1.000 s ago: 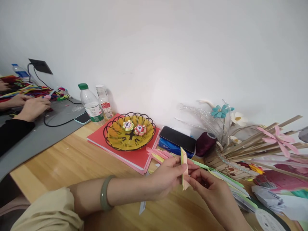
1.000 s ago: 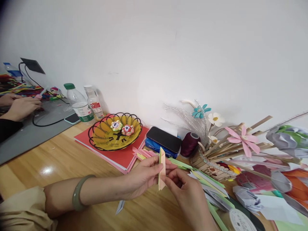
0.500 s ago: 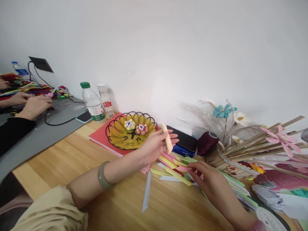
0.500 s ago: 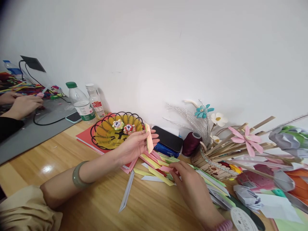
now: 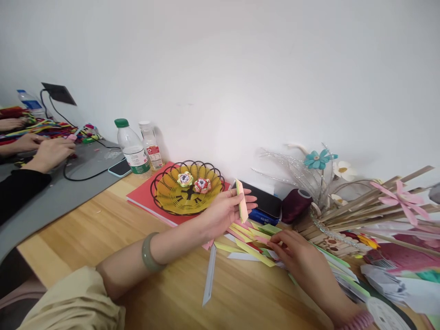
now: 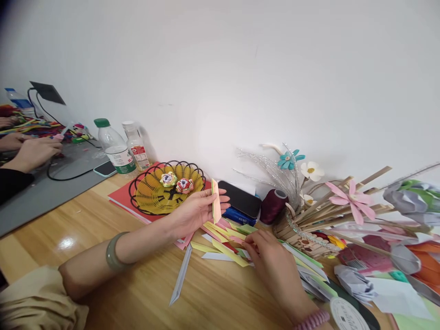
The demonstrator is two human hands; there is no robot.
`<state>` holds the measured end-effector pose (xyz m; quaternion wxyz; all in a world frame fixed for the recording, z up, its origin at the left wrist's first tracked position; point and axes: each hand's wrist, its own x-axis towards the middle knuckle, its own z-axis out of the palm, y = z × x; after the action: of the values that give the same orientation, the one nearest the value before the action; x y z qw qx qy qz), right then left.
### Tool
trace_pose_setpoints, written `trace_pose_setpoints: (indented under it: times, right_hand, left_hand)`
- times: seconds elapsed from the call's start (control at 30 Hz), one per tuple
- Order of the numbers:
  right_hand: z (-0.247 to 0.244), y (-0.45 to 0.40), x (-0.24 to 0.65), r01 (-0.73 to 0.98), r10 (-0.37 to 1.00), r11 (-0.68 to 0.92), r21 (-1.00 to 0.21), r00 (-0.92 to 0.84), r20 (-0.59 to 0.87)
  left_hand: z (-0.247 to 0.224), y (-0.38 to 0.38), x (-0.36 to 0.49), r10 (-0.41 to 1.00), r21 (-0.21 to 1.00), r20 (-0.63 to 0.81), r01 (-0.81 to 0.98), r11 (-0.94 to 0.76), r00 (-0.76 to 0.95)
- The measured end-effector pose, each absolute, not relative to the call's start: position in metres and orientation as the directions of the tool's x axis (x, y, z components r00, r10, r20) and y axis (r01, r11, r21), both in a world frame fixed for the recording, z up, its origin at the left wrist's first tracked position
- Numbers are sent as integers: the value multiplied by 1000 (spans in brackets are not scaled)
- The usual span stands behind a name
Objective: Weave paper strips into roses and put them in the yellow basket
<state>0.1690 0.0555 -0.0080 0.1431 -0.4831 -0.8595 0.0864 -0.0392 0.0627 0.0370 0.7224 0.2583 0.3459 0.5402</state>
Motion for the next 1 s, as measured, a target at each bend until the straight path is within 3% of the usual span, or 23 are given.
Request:
trace_pose_setpoints:
  times: [0.2,0.4,0.5,0.6,0.8,1.0]
  right_hand:
    - [0,55,169,750,879,475,-461,-429,208]
    - [18,52,159,558,960,233,-797,-263,96]
    - [26,50,154,441,975,150,-885,-214,59]
    - [32,46,146,440,973,192,-878,-204,110]
    - [39,39,128,579,911,412,-704,-251,327]
    - [37,37,128,564,879,478,-673,-309,364]
  left_hand:
    - [31,64,-38,958,750,-215,-596,286,189]
    - [30,62,-35,958,749,-183,-600,280,219]
    - [26,58,-30,949,747,-147,-598,291,278]
    - [22,51,-23,933,745,-107,-594,304,344]
    - [20,41,-16,903,759,-10,-584,286,430]
    - [23,38,-15,894,756,-58,-565,331,445]
